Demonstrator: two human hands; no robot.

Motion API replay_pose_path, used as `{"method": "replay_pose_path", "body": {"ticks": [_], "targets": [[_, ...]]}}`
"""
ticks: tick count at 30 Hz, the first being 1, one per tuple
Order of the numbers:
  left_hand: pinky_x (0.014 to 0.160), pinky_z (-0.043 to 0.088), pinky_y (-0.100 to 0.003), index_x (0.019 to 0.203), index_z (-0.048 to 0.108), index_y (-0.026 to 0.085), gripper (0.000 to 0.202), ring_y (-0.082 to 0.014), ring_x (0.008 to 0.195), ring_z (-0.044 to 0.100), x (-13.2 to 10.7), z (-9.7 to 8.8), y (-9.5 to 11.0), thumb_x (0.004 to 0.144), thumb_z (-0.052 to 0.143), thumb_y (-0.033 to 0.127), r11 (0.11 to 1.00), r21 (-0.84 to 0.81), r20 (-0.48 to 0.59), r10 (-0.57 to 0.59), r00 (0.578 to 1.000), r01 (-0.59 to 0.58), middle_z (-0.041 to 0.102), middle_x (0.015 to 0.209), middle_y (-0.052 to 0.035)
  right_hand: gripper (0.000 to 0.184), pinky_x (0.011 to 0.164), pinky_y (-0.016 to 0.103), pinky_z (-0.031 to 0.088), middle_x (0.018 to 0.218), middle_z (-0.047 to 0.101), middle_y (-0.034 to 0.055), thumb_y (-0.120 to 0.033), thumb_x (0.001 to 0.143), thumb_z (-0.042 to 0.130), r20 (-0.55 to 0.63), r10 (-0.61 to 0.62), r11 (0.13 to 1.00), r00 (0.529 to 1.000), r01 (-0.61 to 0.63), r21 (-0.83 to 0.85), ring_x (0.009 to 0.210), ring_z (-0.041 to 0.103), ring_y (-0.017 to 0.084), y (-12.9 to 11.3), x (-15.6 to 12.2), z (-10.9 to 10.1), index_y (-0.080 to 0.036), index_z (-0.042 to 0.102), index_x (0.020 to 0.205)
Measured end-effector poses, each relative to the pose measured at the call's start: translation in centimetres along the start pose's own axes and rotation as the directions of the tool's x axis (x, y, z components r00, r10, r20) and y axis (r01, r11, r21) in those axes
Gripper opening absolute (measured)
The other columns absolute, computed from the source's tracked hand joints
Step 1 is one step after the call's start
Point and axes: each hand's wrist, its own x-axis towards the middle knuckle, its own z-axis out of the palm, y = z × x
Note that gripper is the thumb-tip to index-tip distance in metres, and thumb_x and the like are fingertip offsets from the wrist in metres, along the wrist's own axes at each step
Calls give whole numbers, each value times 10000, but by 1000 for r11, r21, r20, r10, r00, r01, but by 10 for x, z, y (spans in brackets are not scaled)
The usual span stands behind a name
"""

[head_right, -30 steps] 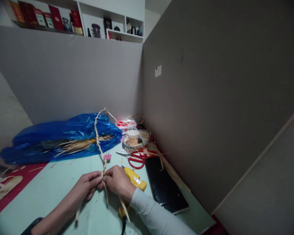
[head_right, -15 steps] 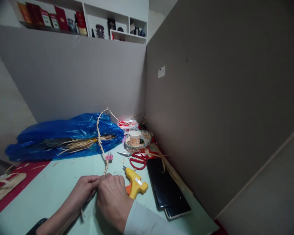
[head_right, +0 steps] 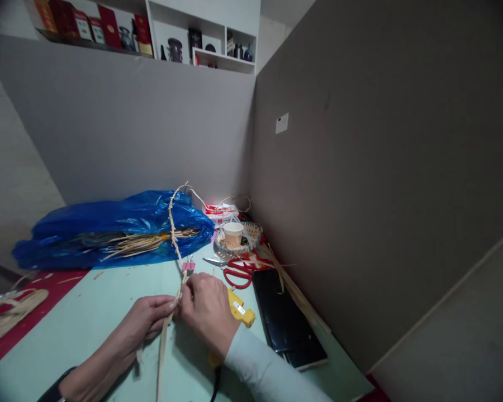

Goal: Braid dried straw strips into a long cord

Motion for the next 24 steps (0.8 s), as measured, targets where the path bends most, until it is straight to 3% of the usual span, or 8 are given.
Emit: {"method": "replay_pose_path", "body": {"ticks": [2,6,10,16,20,24], "targets": [[416,25,-224,619,612,134,369,-14,362,121,1,-1,-1,551,712,483,1000,-13,31,9,999,-8,275,374,135,252,653,256,327,841,696,72,-247,910,437,53,22,992,998,-28,126,768,587,159,4,5,-3,-150,667,875],[407,29,-215,620,592,136,363,-10,356,125,2,0,0,556,709,474,999,-34,61,31,998,-29,289,368,135,245,693,230,356,754,679,32,-247,902,452,190,-24,951,982,-36,307,750,578,142,9,7,5,-155,651,793],[405,31,-201,682,556,149,362,-1,366,141,-4,3,3,555,713,449,997,-55,51,49,997,-46,423,436,99,260,661,226,359,680,640,21,-254,902,448,233,8,933,972,-91,348,686,559,133,8,8,13,-153,624,740],[391,78,-182,798,531,193,394,-25,348,187,-2,3,-8,581,675,488,997,-22,-23,73,997,-74,500,478,90,282,647,225,347,639,630,25,-251,856,484,215,38,929,976,-114,352,668,548,128,11,10,19,-150,625,633],[412,180,-200,642,553,185,269,-70,376,302,1,-4,-9,643,633,442,969,194,-14,156,988,-150,501,441,64,228,558,214,308,594,618,18,-230,802,535,209,87,921,974,-158,357,594,505,111,13,10,21,-137,652,629],[558,353,-255,604,607,185,263,-177,586,560,-11,-8,8,765,518,373,805,550,-38,290,956,-223,649,580,-14,189,514,212,276,533,575,-3,-199,757,560,132,102,917,986,-145,371,536,458,95,14,10,23,-131,679,627]]}}
